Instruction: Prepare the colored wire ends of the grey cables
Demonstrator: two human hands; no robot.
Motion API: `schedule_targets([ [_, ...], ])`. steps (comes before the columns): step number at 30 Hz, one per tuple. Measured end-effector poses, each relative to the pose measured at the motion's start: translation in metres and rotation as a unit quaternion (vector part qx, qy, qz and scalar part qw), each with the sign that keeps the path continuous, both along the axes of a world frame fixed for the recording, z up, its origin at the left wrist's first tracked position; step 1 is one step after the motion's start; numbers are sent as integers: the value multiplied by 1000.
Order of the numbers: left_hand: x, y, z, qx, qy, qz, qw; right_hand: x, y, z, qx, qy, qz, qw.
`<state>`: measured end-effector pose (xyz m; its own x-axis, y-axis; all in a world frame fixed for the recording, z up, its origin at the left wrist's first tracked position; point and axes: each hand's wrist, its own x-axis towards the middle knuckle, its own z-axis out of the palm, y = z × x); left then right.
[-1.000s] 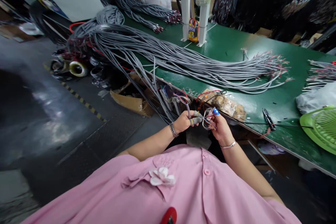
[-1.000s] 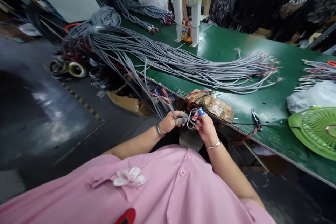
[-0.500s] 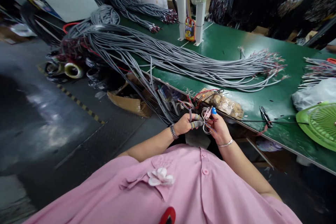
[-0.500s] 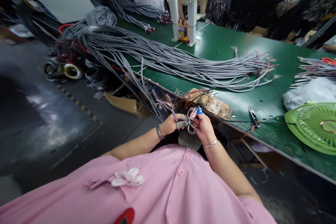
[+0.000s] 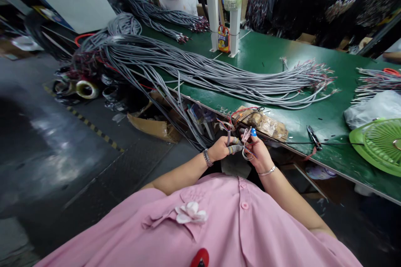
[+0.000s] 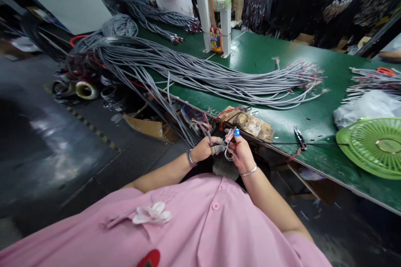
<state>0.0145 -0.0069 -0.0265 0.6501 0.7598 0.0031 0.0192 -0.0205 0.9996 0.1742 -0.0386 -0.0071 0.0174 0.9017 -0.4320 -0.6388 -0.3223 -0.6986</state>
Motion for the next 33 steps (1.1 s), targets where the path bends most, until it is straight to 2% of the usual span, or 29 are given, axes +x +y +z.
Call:
schedule_targets([
  [7,-20,-5,5,-23,-20,-27,999,7,-12,-23,6,52,19,998],
  [12,-38,-28,11,10,1,-113,993,14,-20,-29,-14,65,19,998],
  [14,-44,-38,12,25,12,-127,992,16,-22,-30,-13,65,25,997],
  [18,-56,-45,12,34,2,-52,998,19,-23,-29,6,68,46,997],
  [22,-60,-40,11,31,-20,0,999,18,-15,-14,29,52,86,995],
  [27,-54,-32,9,2,-29,4,1000,11,-6,5,56,-25,86,994],
  [33,-44,-21,6,-13,-28,13,999,8,-8,-2,82,-83,44,992],
])
